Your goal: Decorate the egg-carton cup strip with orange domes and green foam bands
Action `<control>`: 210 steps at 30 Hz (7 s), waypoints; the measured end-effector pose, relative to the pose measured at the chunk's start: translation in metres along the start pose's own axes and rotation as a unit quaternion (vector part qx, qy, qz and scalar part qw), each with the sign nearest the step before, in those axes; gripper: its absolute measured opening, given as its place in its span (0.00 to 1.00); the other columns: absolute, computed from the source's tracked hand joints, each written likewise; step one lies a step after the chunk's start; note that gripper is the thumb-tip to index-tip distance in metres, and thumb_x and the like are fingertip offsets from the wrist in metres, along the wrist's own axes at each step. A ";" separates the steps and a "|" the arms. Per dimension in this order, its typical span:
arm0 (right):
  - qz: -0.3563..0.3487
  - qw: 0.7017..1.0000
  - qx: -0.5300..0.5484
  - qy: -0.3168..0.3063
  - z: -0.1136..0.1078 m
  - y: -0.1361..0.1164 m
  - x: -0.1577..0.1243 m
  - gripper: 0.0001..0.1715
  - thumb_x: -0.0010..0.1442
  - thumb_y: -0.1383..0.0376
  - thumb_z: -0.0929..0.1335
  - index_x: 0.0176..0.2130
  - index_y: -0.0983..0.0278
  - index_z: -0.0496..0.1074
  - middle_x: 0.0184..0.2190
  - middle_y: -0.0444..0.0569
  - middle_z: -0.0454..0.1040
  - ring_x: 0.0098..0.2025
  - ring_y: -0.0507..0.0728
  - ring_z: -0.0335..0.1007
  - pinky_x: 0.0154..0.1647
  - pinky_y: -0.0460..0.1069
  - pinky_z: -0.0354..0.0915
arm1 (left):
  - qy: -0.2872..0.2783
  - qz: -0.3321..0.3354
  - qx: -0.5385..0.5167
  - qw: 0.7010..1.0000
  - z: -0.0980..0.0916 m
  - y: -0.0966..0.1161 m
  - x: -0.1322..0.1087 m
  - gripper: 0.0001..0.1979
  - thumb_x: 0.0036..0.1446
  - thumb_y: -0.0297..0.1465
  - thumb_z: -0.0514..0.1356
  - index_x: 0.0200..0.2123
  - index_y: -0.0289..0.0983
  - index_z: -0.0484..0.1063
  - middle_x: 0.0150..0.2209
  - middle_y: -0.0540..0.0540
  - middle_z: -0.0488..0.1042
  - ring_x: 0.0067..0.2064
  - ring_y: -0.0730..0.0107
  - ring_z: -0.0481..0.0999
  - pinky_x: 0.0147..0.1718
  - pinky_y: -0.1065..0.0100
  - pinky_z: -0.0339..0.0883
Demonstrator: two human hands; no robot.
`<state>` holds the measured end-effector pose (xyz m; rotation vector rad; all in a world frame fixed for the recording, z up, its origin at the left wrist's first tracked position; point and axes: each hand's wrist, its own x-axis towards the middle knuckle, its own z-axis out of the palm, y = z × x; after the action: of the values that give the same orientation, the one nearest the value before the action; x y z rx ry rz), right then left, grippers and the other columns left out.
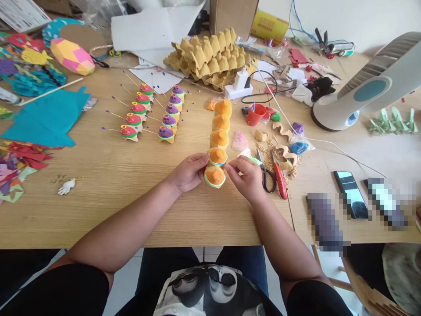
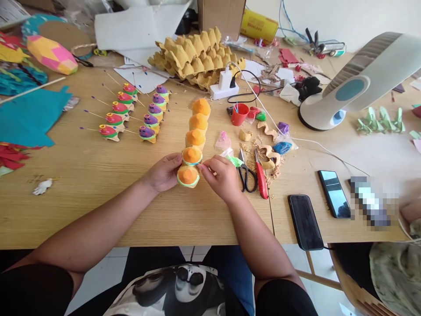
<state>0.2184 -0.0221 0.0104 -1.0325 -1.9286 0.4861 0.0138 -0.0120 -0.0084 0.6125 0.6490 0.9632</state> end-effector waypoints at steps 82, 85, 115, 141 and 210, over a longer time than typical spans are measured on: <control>0.311 0.763 0.561 -0.082 0.023 0.011 0.003 0.35 0.51 0.48 0.78 0.22 0.62 0.55 0.17 0.34 0.48 0.20 0.45 0.37 0.21 0.46 0.36 | -0.057 0.055 0.043 0.996 -0.007 -0.004 0.007 0.14 0.54 0.39 0.72 0.35 0.32 0.82 0.32 0.44 0.79 0.33 0.70 0.77 0.34 0.71 0.70; 0.320 0.756 0.564 -0.089 0.023 0.011 0.003 0.33 0.51 0.48 0.78 0.23 0.62 0.57 0.18 0.35 0.50 0.20 0.45 0.38 0.21 0.46 0.36 | -0.060 0.052 0.046 0.996 -0.007 -0.004 0.007 0.15 0.54 0.39 0.72 0.36 0.32 0.82 0.31 0.44 0.79 0.34 0.69 0.77 0.35 0.70 0.71; 0.332 0.935 -0.016 -0.123 0.006 0.016 0.008 0.21 0.67 0.53 0.64 0.29 0.61 0.73 0.21 0.44 0.70 0.25 0.53 0.62 0.28 0.48 0.53 | 0.143 0.195 0.589 0.771 -0.025 0.009 0.011 0.30 0.69 0.48 0.46 0.22 0.39 0.74 0.26 0.45 0.77 0.31 0.63 0.75 0.36 0.63 0.67; 0.212 0.938 -0.270 0.043 -0.012 0.014 0.010 0.18 0.70 0.55 0.61 0.31 0.60 0.66 0.38 0.54 0.74 0.42 0.61 0.67 0.43 0.53 0.60 | 0.106 0.250 0.605 0.748 -0.020 0.005 0.011 0.27 0.71 0.43 0.46 0.32 0.41 0.81 0.36 0.43 0.83 0.42 0.59 0.80 0.47 0.63 0.67; -0.092 0.995 0.037 -0.015 0.002 0.001 0.005 0.11 0.58 0.73 0.64 0.34 0.59 0.57 0.43 0.52 0.70 0.44 0.58 0.67 0.43 0.54 0.65 | 0.013 0.425 0.596 0.681 -0.011 0.005 0.005 0.07 0.63 0.36 0.64 0.41 0.44 0.83 0.52 0.43 0.78 0.58 0.56 0.70 0.57 0.51 0.67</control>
<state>0.2161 -0.0180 0.0115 -0.7967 -1.9951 0.4666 0.0052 -0.0037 -0.0128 2.2339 1.0239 1.3194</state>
